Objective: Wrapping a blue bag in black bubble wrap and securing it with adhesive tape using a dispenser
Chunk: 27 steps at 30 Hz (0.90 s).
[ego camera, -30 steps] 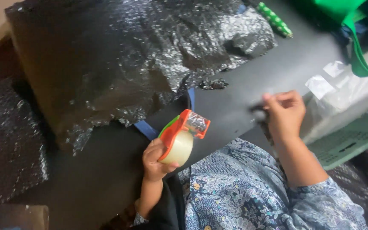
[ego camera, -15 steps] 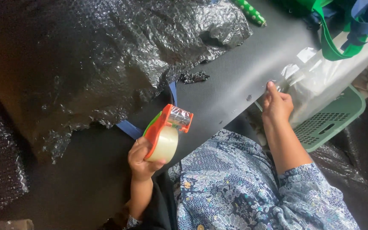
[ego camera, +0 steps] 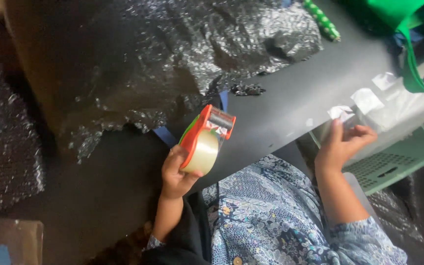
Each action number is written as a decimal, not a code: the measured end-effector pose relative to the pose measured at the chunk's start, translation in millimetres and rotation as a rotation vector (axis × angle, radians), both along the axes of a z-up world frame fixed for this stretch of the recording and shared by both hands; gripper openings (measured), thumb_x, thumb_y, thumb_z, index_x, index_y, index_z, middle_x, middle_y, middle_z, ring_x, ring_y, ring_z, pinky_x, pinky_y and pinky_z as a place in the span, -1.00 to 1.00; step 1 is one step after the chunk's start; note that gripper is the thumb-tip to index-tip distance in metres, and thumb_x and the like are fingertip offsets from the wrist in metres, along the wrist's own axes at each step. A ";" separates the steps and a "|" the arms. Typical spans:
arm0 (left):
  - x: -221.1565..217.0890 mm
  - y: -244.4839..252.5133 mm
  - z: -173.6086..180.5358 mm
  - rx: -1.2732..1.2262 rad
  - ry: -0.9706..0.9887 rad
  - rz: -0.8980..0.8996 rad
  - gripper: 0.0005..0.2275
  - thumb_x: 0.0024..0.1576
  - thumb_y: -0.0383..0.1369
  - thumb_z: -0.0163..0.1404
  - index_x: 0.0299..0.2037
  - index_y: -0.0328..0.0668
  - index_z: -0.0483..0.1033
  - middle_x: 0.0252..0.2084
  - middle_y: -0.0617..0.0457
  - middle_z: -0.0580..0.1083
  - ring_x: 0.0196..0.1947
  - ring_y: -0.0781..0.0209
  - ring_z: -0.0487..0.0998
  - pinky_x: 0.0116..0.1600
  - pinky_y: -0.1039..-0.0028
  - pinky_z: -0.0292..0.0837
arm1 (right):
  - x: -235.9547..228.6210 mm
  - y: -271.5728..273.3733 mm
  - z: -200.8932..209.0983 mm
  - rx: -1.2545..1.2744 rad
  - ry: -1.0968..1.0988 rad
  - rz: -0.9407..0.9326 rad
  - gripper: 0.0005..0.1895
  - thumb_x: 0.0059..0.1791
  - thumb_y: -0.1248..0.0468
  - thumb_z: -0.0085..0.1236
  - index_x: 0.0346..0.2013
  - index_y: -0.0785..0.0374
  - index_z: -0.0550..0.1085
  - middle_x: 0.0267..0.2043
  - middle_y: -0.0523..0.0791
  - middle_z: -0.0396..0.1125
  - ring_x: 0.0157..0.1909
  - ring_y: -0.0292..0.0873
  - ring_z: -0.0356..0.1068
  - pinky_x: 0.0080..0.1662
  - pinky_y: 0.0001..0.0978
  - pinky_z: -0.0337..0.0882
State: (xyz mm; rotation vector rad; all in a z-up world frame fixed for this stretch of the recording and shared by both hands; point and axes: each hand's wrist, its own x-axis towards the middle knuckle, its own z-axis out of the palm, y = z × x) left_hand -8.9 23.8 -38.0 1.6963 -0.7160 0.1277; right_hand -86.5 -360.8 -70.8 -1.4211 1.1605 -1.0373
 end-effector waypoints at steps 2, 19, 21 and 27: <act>0.6 -3.2 4.5 0.012 -0.057 0.015 -0.58 0.14 -0.03 0.14 -0.07 -0.26 0.48 -0.04 -0.07 0.43 -0.05 0.08 0.48 0.01 0.38 0.50 | 0.1 31.1 43.2 -0.487 -0.150 0.478 -0.46 -0.03 0.57 0.17 0.05 0.18 0.09 0.00 -0.06 0.00 -0.03 -0.14 0.10 -0.04 -0.41 0.17; 9.8 -17.7 -2.9 -0.073 -0.353 0.077 -0.65 -0.06 -0.14 0.39 -0.52 -0.22 0.53 -0.48 0.01 0.50 -0.50 -0.04 0.45 -0.19 0.26 0.46 | 80.2 123.3 100.3 -0.657 -0.168 1.056 -0.82 -0.11 0.32 0.49 -0.41 0.19 0.56 -0.30 -0.11 0.32 -0.26 -0.04 0.36 -0.14 -0.22 0.35; 9.1 -17.6 -7.5 -0.069 -0.357 0.077 -0.65 -0.05 -0.13 0.39 -0.52 -0.21 0.52 -0.48 0.02 0.50 -0.51 -0.03 0.44 -0.19 0.26 0.46 | 76.1 127.3 94.4 -0.675 -0.180 1.032 -0.84 -0.12 0.35 0.48 -0.43 0.18 0.57 -0.33 -0.15 0.40 -0.29 -0.08 0.42 -0.18 -0.26 0.40; 7.6 -18.7 -9.1 -0.002 -0.362 0.097 -0.61 -0.01 -0.04 0.34 -0.56 -0.12 0.46 -0.54 0.10 0.45 -0.53 0.01 0.46 -0.20 0.29 0.46 | 60.0 139.0 101.7 -0.972 -0.109 0.934 -0.85 -0.05 0.39 0.38 -0.35 0.20 0.51 -0.26 -0.14 0.50 -0.22 -0.07 0.54 -0.16 -0.26 0.52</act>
